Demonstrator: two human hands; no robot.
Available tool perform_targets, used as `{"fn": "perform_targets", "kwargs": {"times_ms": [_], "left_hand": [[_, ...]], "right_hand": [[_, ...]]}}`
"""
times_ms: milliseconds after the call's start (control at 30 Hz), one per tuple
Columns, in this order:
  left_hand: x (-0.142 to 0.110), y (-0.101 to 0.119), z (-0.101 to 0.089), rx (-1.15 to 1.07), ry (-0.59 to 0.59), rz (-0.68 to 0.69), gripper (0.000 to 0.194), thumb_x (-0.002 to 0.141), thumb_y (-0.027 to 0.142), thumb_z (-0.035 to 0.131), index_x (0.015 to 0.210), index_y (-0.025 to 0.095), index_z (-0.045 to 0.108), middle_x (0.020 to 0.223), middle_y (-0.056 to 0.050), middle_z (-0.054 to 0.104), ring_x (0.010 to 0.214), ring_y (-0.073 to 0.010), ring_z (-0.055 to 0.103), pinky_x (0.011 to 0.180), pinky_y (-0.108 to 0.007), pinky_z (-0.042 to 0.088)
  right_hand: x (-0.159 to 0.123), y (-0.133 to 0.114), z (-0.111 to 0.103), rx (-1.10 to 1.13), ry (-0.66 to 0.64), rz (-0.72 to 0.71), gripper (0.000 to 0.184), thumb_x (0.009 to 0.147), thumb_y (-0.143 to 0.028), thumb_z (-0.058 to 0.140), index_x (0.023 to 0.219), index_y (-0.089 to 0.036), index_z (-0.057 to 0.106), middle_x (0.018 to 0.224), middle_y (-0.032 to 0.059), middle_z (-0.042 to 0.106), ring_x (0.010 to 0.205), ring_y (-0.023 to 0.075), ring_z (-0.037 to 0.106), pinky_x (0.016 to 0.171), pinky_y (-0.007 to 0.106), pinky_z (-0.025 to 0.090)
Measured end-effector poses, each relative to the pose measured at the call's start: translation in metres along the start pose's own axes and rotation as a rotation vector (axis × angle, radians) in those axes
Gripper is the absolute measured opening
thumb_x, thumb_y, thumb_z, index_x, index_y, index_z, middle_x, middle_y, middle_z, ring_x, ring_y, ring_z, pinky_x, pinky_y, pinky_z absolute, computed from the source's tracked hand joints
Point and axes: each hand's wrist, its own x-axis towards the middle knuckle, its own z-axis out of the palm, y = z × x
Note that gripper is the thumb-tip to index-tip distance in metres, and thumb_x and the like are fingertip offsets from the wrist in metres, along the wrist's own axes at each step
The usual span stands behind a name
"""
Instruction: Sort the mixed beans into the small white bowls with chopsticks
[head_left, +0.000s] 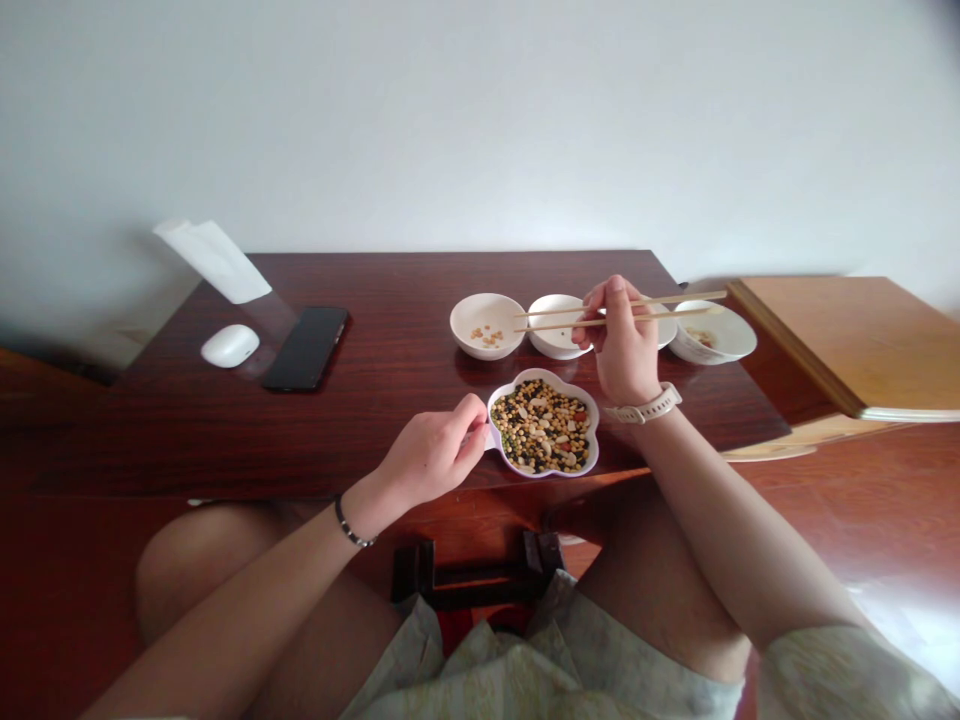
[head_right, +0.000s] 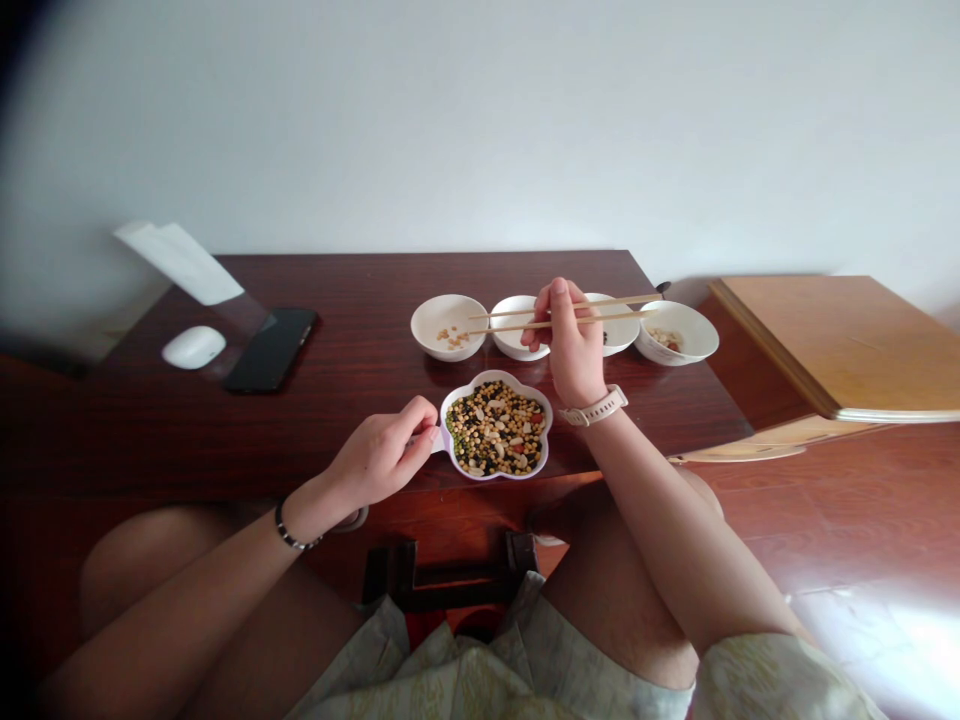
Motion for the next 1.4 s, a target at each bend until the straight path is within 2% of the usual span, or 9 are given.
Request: {"fn": "perform_targets", "kwargs": {"times_ms": [233, 433, 633, 967, 1267, 1400], "left_hand": [[-0.001, -0.002, 0.002, 0.001, 0.01, -0.004, 0.008, 0.11, 0.024, 0.049, 0.102, 0.023, 0.049, 0.076, 0.004, 0.065, 0.058, -0.0146, 0.06, 0.06, -0.027, 0.034], [-0.001, -0.002, 0.002, -0.018, 0.002, -0.007, 0.009, 0.11, 0.024, 0.05, 0.101, 0.023, 0.049, 0.075, 0.004, 0.064, 0.057, -0.0142, 0.058, 0.06, -0.026, 0.034], [-0.001, -0.003, 0.002, -0.019, 0.003, -0.006, 0.009, 0.11, 0.024, 0.049, 0.101, 0.023, 0.049, 0.076, 0.004, 0.064, 0.057, -0.0141, 0.058, 0.061, -0.026, 0.034], [-0.001, -0.001, 0.002, -0.021, 0.003, -0.007, 0.009, 0.11, 0.024, 0.05, 0.101, 0.023, 0.048, 0.075, 0.005, 0.062, 0.057, -0.0145, 0.058, 0.061, -0.027, 0.034], [-0.001, 0.0, 0.001, -0.018, 0.006, 0.004, 0.009, 0.11, 0.024, 0.049, 0.101, 0.024, 0.048, 0.076, 0.004, 0.064, 0.057, -0.0148, 0.059, 0.06, -0.026, 0.034], [-0.001, -0.001, 0.001, -0.02, 0.013, 0.01, 0.009, 0.11, 0.024, 0.049, 0.101, 0.024, 0.048, 0.075, 0.004, 0.064, 0.056, -0.0144, 0.059, 0.06, -0.026, 0.034]], "right_hand": [[-0.016, -0.007, -0.024, -0.011, -0.044, 0.081, 0.054, 0.098, -0.072, 0.072, 0.082, -0.022, 0.059, 0.067, -0.0009, 0.054, 0.051, 0.0099, 0.055, 0.042, 0.023, 0.04], [-0.034, -0.015, -0.041, -0.036, -0.143, 0.251, 0.049, 0.102, -0.064, 0.071, 0.08, -0.021, 0.061, 0.059, -0.0007, 0.056, 0.048, 0.0099, 0.052, 0.043, 0.022, 0.038], [-0.041, -0.01, -0.049, 0.041, -0.206, 0.385, 0.046, 0.101, -0.061, 0.074, 0.083, -0.021, 0.061, 0.065, -0.0007, 0.058, 0.052, 0.0093, 0.055, 0.045, 0.019, 0.039], [-0.037, -0.002, -0.047, -0.014, -0.27, 0.37, 0.047, 0.104, -0.062, 0.07, 0.083, -0.021, 0.061, 0.062, 0.0006, 0.06, 0.049, 0.0092, 0.052, 0.044, 0.019, 0.037], [-0.036, -0.011, -0.043, 0.033, -0.204, 0.366, 0.049, 0.099, -0.061, 0.076, 0.078, -0.021, 0.057, 0.064, -0.0009, 0.054, 0.052, 0.0093, 0.052, 0.044, 0.021, 0.036], [-0.034, -0.014, -0.043, 0.05, -0.179, 0.375, 0.051, 0.097, -0.06, 0.079, 0.076, -0.02, 0.056, 0.064, -0.0011, 0.052, 0.051, 0.0087, 0.05, 0.043, 0.021, 0.032]]}}
